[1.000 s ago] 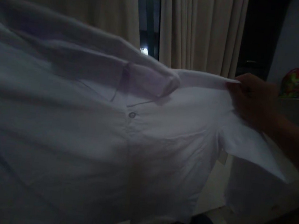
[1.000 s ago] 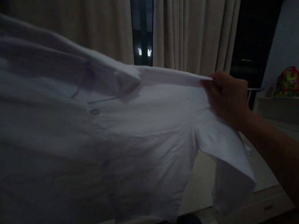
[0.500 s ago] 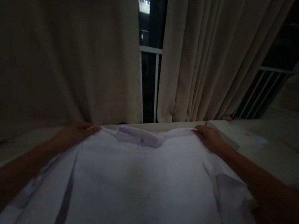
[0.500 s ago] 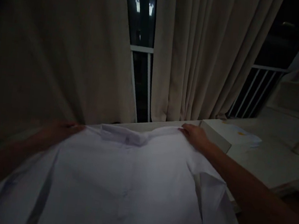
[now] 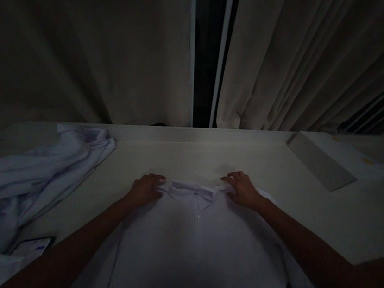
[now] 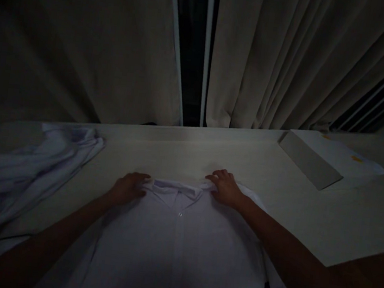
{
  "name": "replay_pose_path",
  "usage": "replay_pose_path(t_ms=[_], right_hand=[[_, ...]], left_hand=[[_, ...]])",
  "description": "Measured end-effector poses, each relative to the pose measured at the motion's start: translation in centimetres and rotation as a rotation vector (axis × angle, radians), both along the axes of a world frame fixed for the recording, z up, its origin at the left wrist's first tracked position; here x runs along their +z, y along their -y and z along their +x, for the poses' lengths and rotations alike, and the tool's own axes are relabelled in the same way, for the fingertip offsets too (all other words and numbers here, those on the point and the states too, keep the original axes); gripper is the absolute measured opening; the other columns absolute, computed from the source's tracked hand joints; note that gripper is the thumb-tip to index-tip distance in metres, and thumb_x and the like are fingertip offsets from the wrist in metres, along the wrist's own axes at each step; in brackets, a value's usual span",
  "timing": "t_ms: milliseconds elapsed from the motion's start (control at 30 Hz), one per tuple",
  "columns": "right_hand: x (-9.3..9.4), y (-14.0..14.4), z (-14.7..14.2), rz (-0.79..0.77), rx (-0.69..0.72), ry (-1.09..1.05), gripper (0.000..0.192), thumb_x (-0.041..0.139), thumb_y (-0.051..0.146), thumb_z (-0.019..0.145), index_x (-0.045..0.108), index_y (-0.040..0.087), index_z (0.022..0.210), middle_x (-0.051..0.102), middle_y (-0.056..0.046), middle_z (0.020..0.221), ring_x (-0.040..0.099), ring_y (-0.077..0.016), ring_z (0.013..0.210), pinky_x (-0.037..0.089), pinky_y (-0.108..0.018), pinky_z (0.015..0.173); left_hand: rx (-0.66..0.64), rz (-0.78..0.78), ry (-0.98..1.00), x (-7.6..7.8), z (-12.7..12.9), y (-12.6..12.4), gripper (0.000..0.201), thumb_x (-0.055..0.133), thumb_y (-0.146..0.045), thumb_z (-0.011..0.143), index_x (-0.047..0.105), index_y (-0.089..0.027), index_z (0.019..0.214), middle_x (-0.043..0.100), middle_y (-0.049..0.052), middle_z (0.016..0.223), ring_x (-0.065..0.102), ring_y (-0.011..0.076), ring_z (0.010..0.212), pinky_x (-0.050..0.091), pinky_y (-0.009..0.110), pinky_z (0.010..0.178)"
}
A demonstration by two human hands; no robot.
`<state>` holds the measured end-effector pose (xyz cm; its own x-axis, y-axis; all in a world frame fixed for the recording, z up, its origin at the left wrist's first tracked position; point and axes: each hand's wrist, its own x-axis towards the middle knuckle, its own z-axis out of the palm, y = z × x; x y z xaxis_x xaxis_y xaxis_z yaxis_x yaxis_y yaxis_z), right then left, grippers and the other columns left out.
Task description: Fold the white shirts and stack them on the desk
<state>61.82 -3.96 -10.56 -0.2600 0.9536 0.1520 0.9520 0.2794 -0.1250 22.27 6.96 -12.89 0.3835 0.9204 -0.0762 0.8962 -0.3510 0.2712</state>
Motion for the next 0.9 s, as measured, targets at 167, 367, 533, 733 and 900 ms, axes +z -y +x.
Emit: replay_pose_path(t_ms=[167, 367, 533, 733, 900], right_hand=[[-0.4, -3.7, -4.7, -0.066, -0.044, -0.186, 0.019, 0.068, 0.031, 0.081, 0.073, 0.027, 0.099, 0.065, -0.007, 0.107, 0.050, -0.0253, 0.105, 0.036, -0.036, 0.087], [-0.4, -7.4, -5.6, -0.158, -0.323, -0.215, 0.025, 0.060, 0.037, 0.085, 0.075, 0.021, 0.097, 0.068, -0.013, 0.104, 0.054, -0.0306, 0.107, 0.038, -0.040, 0.089], [-0.5, -7.8, -5.4, -0.141, -0.402, -0.204, 0.036, 0.063, 0.025, 0.080, 0.069, 0.019, 0.115, 0.064, -0.017, 0.118, 0.051, -0.0334, 0.117, 0.036, -0.045, 0.095], [-1.0, -8.2, -5.0, -0.258, -0.553, -0.413, 0.041, 0.049, 0.046, 0.091, 0.072, 0.012, 0.088, 0.071, -0.017, 0.085, 0.068, -0.0249, 0.083, 0.047, -0.031, 0.072], [-3.3, -7.3, -7.3, -0.408, -0.584, -0.709, 0.031, 0.079, 0.029, 0.067, 0.066, 0.014, 0.091, 0.066, -0.003, 0.058, 0.062, -0.0168, 0.052, 0.044, -0.024, 0.051]], left_hand=[[-0.044, -0.030, 0.019, 0.5, 3.3, -0.6, 0.029, 0.060, -0.041, 0.075, 0.070, -0.023, 0.095, 0.068, 0.008, 0.111, 0.059, 0.0253, 0.107, 0.042, 0.035, 0.090], [0.117, -0.094, 0.097, 0.7, 4.1, -3.5, 0.040, 0.044, -0.048, 0.086, 0.070, -0.019, 0.096, 0.072, 0.008, 0.099, 0.065, 0.0202, 0.091, 0.045, 0.028, 0.076], [0.228, -0.079, 0.103, 0.0, 4.6, -3.9, 0.045, 0.043, -0.047, 0.087, 0.064, -0.016, 0.112, 0.069, 0.013, 0.110, 0.064, 0.0238, 0.099, 0.046, 0.032, 0.080], [0.158, -0.073, 0.110, 0.3, 6.1, -3.1, 0.055, 0.055, -0.058, 0.078, 0.065, -0.015, 0.110, 0.069, 0.013, 0.105, 0.064, 0.0242, 0.096, 0.047, 0.031, 0.080], [0.066, 0.092, 0.100, 1.3, 8.2, -0.8, 0.051, 0.056, -0.045, 0.080, 0.059, -0.017, 0.123, 0.063, 0.014, 0.117, 0.056, 0.0259, 0.111, 0.040, 0.036, 0.097]])
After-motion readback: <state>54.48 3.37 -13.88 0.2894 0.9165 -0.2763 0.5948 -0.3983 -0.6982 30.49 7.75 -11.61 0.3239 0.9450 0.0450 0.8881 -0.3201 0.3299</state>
